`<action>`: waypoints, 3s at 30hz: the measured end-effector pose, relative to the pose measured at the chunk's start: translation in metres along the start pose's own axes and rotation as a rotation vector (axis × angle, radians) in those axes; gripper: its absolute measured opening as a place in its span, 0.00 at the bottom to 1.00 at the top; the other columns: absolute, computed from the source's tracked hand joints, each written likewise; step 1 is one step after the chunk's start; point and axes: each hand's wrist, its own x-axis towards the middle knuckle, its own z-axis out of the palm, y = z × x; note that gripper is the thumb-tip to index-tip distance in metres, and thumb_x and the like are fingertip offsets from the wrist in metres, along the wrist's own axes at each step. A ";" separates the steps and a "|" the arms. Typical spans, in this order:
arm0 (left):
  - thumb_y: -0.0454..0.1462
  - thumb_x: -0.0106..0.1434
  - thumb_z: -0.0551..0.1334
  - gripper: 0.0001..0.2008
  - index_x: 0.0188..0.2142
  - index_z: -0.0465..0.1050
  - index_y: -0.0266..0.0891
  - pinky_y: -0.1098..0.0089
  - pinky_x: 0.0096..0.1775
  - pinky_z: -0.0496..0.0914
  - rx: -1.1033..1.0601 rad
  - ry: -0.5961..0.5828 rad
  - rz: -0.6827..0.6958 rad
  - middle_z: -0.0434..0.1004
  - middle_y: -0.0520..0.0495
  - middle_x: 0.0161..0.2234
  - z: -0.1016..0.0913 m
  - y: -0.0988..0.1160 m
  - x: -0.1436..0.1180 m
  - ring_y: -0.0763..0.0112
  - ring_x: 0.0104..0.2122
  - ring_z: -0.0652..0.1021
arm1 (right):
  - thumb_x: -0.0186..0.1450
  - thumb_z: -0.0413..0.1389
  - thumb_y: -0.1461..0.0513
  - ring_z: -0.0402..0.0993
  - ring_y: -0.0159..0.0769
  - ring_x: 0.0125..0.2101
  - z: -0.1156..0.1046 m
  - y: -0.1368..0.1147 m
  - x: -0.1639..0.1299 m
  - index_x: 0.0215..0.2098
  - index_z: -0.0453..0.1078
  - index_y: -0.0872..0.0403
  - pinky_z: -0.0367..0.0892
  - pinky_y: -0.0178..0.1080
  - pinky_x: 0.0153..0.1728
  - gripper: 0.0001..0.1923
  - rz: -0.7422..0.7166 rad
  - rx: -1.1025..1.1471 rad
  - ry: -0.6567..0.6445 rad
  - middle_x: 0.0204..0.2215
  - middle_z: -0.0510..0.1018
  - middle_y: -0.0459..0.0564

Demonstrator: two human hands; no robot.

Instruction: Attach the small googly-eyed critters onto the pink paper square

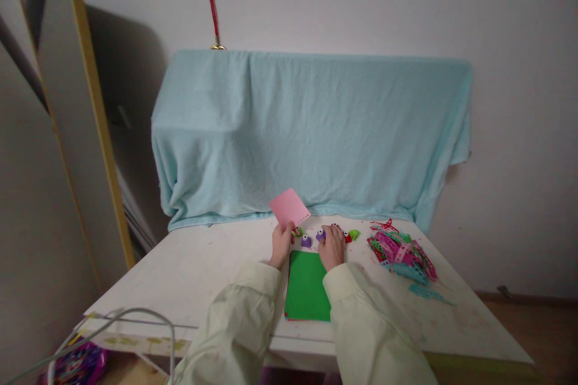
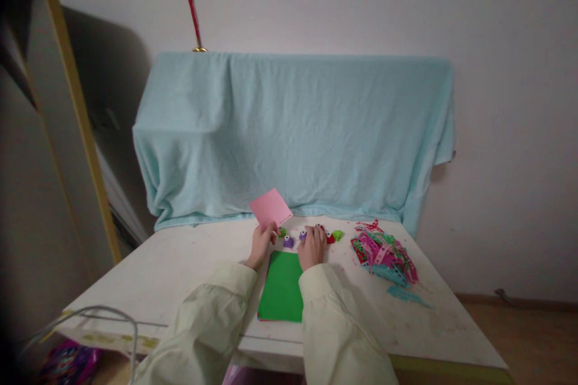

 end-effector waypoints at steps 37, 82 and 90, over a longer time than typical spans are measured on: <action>0.50 0.56 0.62 0.23 0.37 0.78 0.30 0.75 0.22 0.61 -0.126 -0.163 -0.024 0.67 0.51 0.15 0.003 0.011 0.000 0.79 0.15 0.65 | 0.58 0.57 0.53 0.76 0.39 0.35 -0.016 -0.023 0.016 0.49 0.62 0.54 0.71 0.39 0.34 0.23 0.371 1.140 0.124 0.43 0.74 0.56; 0.53 0.60 0.54 0.27 0.16 0.64 0.35 0.75 0.22 0.57 0.099 -0.249 0.031 0.63 0.52 0.13 0.011 -0.003 -0.005 0.76 0.16 0.65 | 0.52 0.63 0.55 0.74 0.37 0.32 -0.018 -0.031 0.014 0.46 0.68 0.55 0.71 0.39 0.35 0.24 0.409 1.272 -0.167 0.40 0.75 0.54; 0.53 0.59 0.56 0.25 0.16 0.64 0.36 0.75 0.23 0.57 0.118 -0.200 0.029 0.63 0.53 0.13 0.011 0.003 -0.006 0.76 0.17 0.65 | 0.51 0.64 0.54 0.74 0.39 0.36 -0.017 -0.034 0.013 0.44 0.68 0.54 0.71 0.41 0.38 0.25 0.362 1.301 -0.178 0.41 0.75 0.54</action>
